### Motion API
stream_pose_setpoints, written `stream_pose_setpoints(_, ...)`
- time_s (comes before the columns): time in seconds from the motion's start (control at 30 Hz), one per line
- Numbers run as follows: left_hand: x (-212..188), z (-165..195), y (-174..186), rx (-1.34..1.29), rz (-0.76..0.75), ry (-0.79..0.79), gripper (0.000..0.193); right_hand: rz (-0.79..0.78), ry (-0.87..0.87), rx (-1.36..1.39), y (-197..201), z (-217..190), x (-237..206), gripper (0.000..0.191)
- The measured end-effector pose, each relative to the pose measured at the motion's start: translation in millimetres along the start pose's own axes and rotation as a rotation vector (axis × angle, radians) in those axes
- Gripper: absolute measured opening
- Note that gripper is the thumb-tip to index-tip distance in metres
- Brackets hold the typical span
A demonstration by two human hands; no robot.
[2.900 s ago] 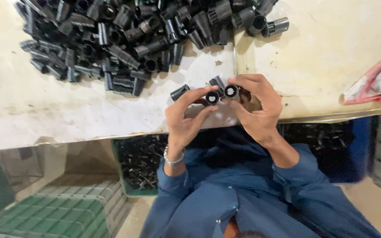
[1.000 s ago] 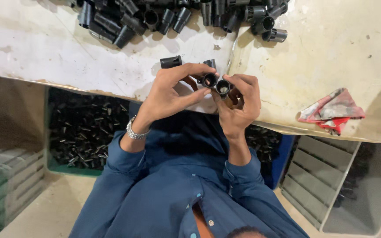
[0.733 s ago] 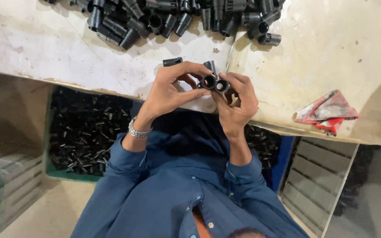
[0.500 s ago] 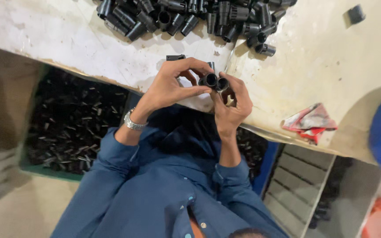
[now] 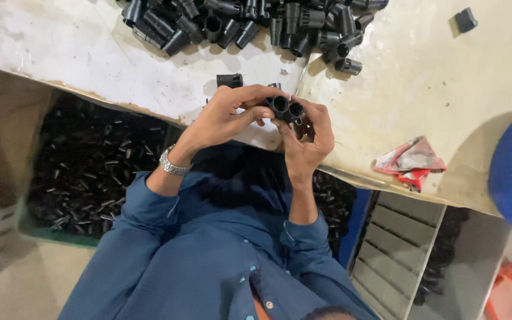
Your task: The person picks up small black cylindrical metal parts from a pile on a table, aligns two pieces together, and places the assembled pair into a green bin. This process is repeated multiple times.
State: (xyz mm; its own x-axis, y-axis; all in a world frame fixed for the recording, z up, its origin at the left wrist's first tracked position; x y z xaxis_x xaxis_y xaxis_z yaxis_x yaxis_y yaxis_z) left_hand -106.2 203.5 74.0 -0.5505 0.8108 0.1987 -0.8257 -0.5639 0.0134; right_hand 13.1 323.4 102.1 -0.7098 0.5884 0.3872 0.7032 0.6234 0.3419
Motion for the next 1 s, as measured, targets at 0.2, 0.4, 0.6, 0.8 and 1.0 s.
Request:
stream_pose_setpoints(0.2, -1, 7, 1, -0.076, -0.018, -0.14, 0.04, -0.048, 0.093, -0.074, 0, -5, 4, 0.052)
stream_pose_setpoints(0.4, -32, -2, 7, -0.173, 0.107, -0.103, 0.053, -0.149, 0.283, -0.302, -29, -30, -24, 0.04)
stream_pose_setpoints(0.6, -132, 0, 42, -0.465, 0.275, 0.073, 0.047, -0.519, 0.384, -0.202, -79, -76, -78, 0.067)
stream_pose_setpoints(0.8, -247, -40, 139, -0.215, 0.646, 0.427, 0.04, -0.807, 0.302, -0.156, -91, -30, -81, 0.052)
stream_pose_setpoints(1.0, -304, -73, 216, 0.609, 1.024, 0.858, 0.055, -0.539, 0.245, -0.278, -75, 7, -12, 0.029)
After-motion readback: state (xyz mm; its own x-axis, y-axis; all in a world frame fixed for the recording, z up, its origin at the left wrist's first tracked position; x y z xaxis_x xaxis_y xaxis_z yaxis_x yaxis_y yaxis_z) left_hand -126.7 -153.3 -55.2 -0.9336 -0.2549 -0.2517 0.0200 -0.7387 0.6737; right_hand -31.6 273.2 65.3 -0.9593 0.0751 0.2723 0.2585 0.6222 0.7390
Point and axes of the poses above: each hand's wrist, its own x-axis towards the middle knuckle, its own y-axis out of the back of the hand, z = x × y, the point moved 8 cm from there along x, towards the middle knuckle
